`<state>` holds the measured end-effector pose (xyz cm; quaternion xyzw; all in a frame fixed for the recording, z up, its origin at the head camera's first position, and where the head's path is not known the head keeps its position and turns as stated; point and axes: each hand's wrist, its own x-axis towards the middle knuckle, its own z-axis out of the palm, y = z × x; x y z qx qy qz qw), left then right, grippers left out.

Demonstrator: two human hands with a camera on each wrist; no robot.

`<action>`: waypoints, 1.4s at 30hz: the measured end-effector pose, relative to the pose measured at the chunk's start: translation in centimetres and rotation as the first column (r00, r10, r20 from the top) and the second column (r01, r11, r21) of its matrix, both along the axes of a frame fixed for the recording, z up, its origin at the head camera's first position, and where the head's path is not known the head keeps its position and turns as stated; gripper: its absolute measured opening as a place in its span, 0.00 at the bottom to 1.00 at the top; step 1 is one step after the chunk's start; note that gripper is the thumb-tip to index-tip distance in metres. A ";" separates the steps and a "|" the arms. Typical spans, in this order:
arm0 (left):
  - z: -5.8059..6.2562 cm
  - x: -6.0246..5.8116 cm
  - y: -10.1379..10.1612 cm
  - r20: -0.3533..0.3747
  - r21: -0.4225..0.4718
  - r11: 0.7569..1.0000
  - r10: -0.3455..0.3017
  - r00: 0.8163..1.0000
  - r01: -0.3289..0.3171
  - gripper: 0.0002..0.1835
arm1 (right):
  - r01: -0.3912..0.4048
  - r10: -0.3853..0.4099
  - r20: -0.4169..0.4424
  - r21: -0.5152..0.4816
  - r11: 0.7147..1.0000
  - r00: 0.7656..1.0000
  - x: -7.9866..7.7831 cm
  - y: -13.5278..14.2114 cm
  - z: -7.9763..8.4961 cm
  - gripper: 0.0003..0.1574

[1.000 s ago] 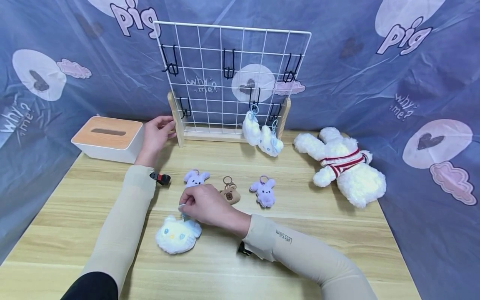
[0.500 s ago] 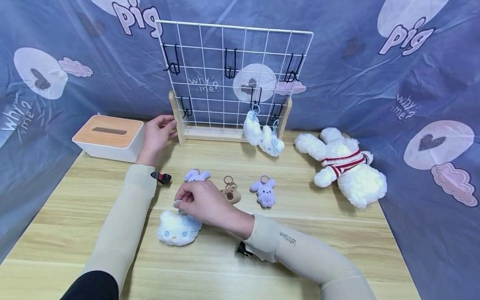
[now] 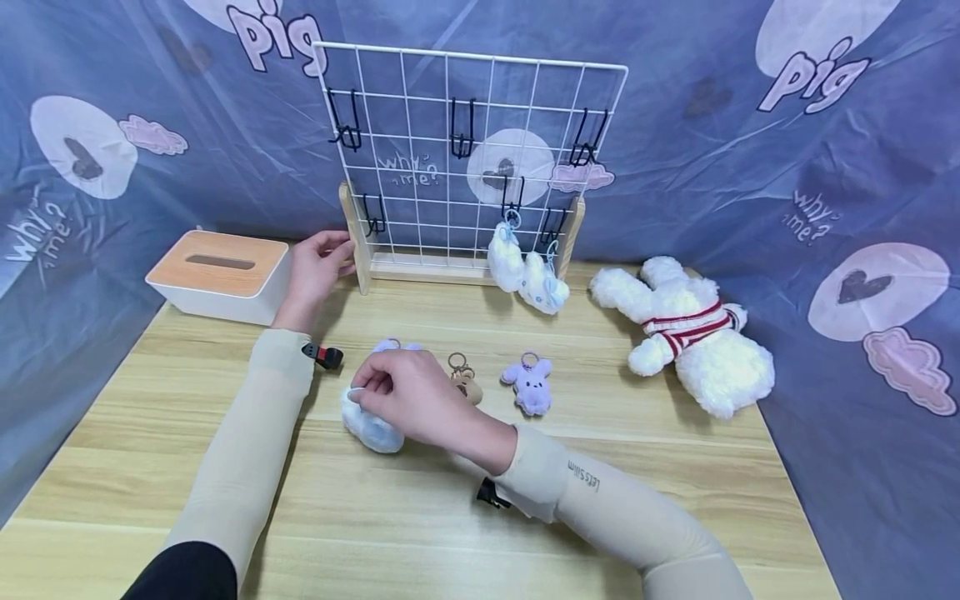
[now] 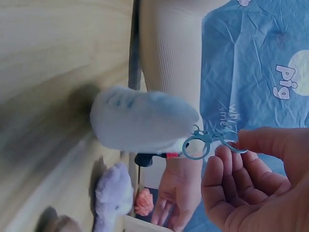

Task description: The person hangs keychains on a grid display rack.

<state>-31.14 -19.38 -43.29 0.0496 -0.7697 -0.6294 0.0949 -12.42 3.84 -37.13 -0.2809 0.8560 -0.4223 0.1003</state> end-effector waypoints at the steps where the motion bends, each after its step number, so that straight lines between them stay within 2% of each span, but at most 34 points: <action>1: 0.0 0.0 0.0 0.001 0.002 1.000 -0.002 1.000 0.002 0.17 | 0.001 -0.001 -0.007 -0.002 1.000 1.000 -0.1 0.0 0.2 0.03; 12: -0.1 -0.1 -0.1 0.001 0.009 1.000 -0.002 1.000 0.002 0.17 | 0.050 -0.051 -0.046 -0.023 0.998 0.998 -2.3 0.6 2.6 0.02; 20: -0.2 -0.3 -0.1 0.005 0.016 1.000 0.007 1.000 -0.007 0.17 | 0.078 -0.079 -0.068 -0.015 0.997 0.995 -4.1 0.5 3.7 0.03; 29: -0.2 -0.3 -0.1 0.010 0.019 1.000 0.003 1.000 -0.003 0.17 | 0.110 -0.110 -0.074 -0.006 0.994 0.991 -6.4 0.6 4.1 0.04; 42: -0.3 -0.4 -0.2 0.005 0.010 1.000 -0.005 1.000 0.005 0.17 | 0.199 -0.201 -0.083 -0.034 0.979 0.976 -9.8 0.2 4.2 0.05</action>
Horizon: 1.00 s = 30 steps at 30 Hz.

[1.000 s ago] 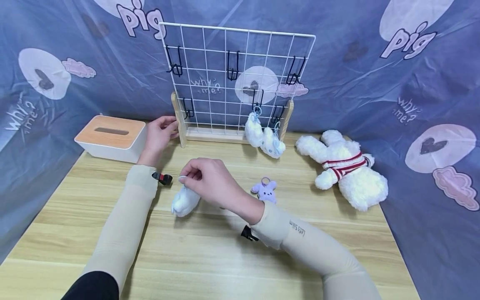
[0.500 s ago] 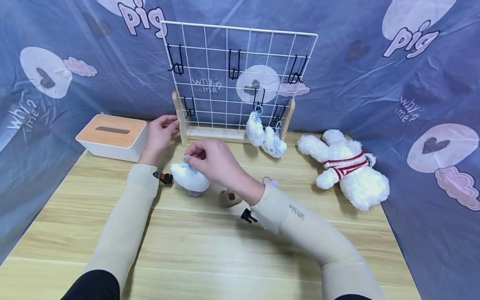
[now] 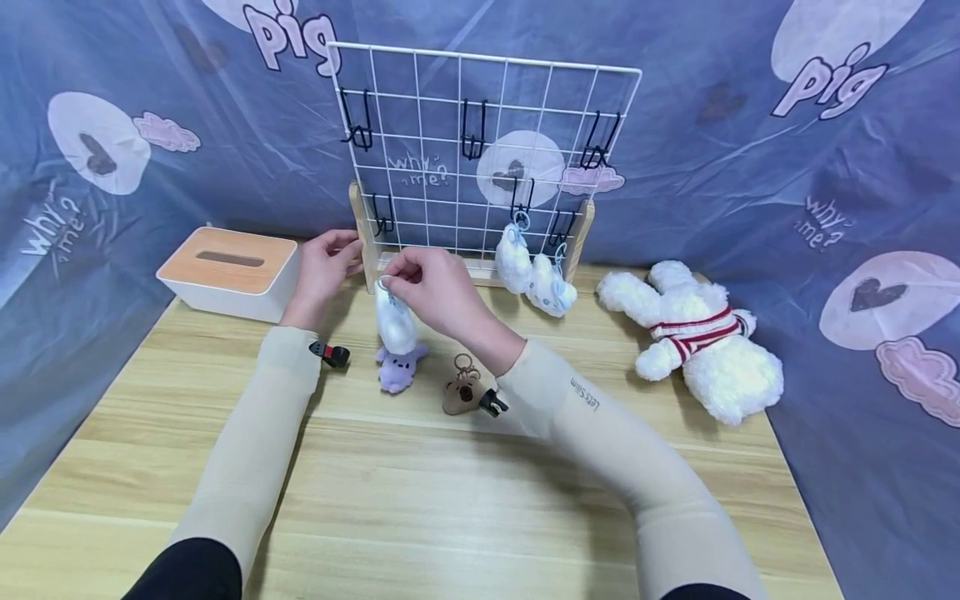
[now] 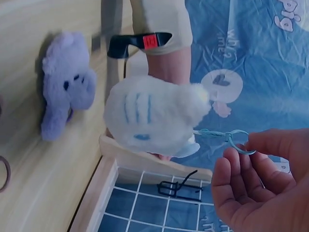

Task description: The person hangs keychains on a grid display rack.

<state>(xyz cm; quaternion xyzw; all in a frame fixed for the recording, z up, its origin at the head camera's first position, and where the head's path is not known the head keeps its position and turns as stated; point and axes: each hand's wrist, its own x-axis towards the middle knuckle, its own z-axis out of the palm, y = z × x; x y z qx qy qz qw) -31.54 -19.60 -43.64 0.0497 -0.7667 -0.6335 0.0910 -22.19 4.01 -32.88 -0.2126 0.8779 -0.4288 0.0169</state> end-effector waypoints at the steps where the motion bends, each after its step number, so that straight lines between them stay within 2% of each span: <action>1: 0.0 0.0 0.0 0.000 -0.003 1.000 -0.001 1.000 0.001 0.17 | 0.006 -0.006 -0.006 0.001 1.000 1.000 -0.2 -0.1 0.0 0.05; 13: 0.1 0.1 0.0 0.000 -0.012 1.000 -0.001 1.000 0.001 0.17 | 0.095 -0.095 -0.011 0.004 0.995 0.995 -3.1 -1.0 -0.1 0.06; 30: 0.2 0.1 0.1 -0.007 -0.013 1.000 0.001 1.000 -0.001 0.17 | 0.182 -0.183 -0.040 -0.033 0.983 0.982 -6.0 -2.9 -1.7 0.07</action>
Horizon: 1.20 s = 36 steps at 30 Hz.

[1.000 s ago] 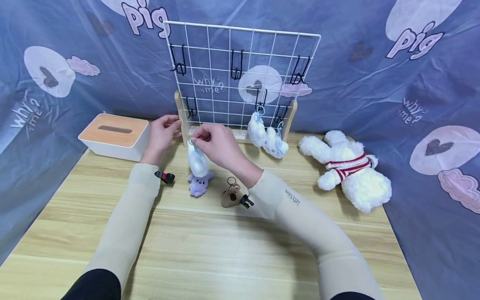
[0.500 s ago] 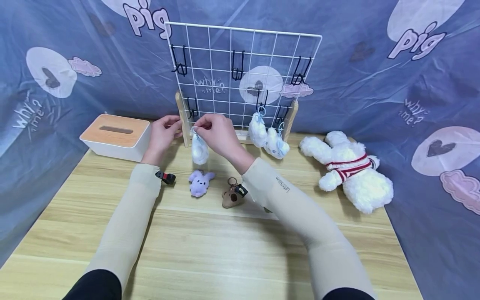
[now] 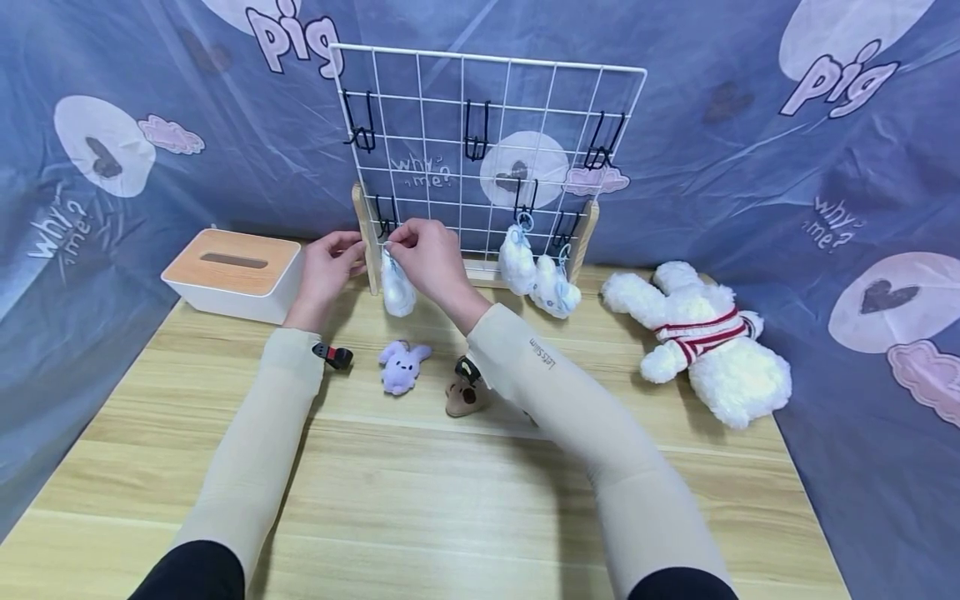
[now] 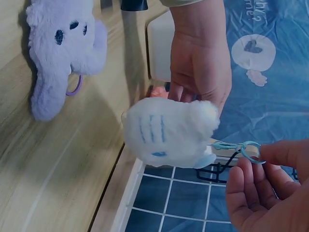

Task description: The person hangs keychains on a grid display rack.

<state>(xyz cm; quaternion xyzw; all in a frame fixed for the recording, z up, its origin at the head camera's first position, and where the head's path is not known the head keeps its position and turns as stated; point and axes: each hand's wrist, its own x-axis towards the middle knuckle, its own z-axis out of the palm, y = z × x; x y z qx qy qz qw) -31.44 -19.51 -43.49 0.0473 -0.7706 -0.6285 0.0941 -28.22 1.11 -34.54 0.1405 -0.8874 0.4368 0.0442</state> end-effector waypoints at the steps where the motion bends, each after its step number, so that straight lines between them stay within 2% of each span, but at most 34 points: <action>1: 0.0 0.0 0.0 0.000 0.000 1.000 0.001 1.000 -0.001 0.17 | 0.005 -0.005 -0.002 -0.001 1.000 1.000 -0.1 -0.1 -0.1 0.07; 13: 0.0 0.0 0.1 0.010 -0.006 1.000 0.011 1.000 -0.011 0.17 | -0.001 0.001 0.000 -0.034 0.999 1.000 -1.2 -1.1 -0.6 0.08; 20: -0.2 -0.2 -0.1 -0.008 0.003 1.000 -0.002 1.000 0.002 0.17 | 0.006 -0.005 0.006 -0.039 0.999 1.000 -1.6 -1.8 -0.7 0.08; 36: -0.1 -0.1 0.0 0.010 0.006 1.000 0.016 1.000 -0.016 0.17 | 0.087 -0.085 0.032 -0.077 0.993 0.996 -3.1 -2.1 -1.7 0.08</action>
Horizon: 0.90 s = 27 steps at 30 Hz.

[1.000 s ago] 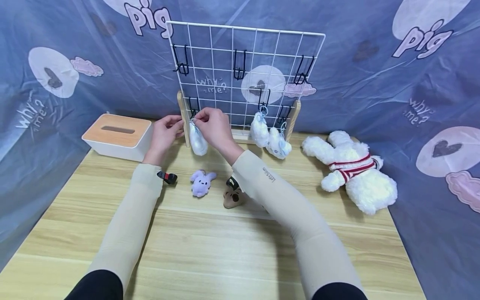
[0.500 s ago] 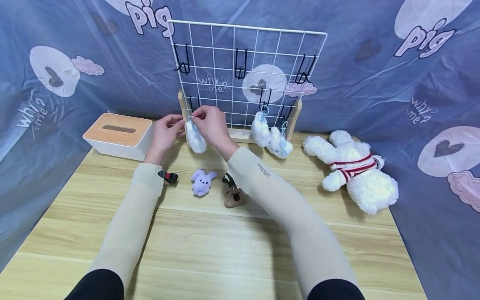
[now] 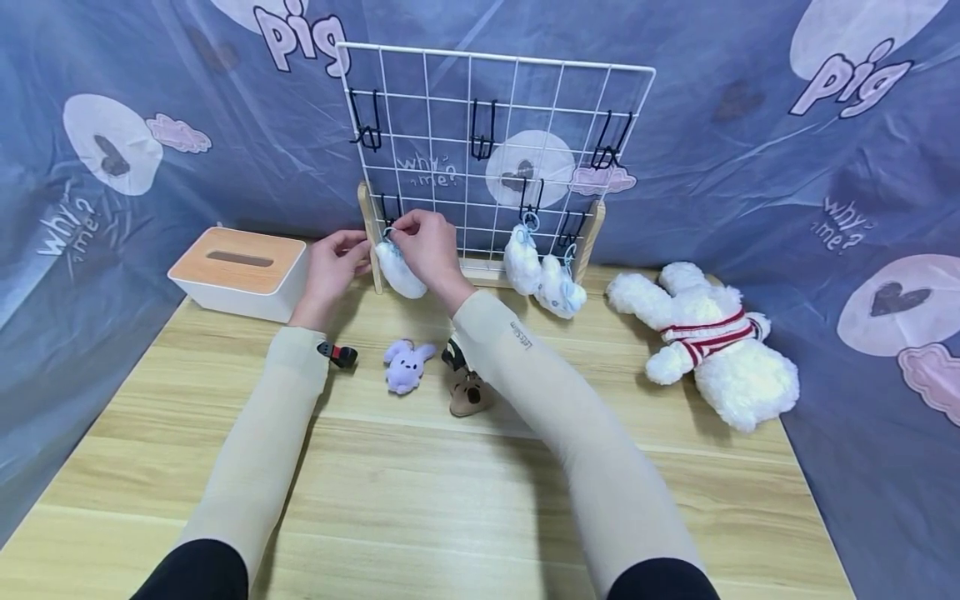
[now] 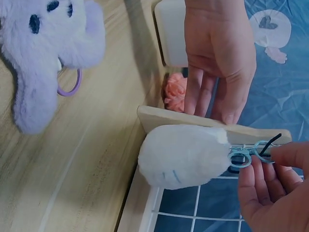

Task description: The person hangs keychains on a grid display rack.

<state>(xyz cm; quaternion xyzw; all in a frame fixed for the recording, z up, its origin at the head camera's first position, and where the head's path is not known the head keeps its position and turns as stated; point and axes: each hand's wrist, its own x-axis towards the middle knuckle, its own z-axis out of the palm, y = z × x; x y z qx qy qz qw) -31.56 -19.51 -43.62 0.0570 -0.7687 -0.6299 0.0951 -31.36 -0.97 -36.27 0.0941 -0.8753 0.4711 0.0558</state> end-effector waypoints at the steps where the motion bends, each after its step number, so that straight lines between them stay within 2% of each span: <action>1: 0.0 0.0 0.0 0.000 0.000 1.000 0.001 1.000 -0.001 0.17 | 0.005 -0.005 -0.003 -0.002 1.000 1.000 -0.1 0.0 -0.1 0.08; 10: -0.2 0.0 -0.1 -0.013 -0.011 1.000 -0.008 1.000 0.007 0.17 | 0.029 -0.030 -0.016 -0.012 0.999 0.999 -1.0 -0.2 -0.7 0.08; 27: -0.3 -0.3 -0.1 -0.013 0.003 1.000 -0.015 1.000 0.015 0.17 | 0.062 -0.062 0.000 -0.036 0.997 0.998 -1.6 -0.7 -1.2 0.07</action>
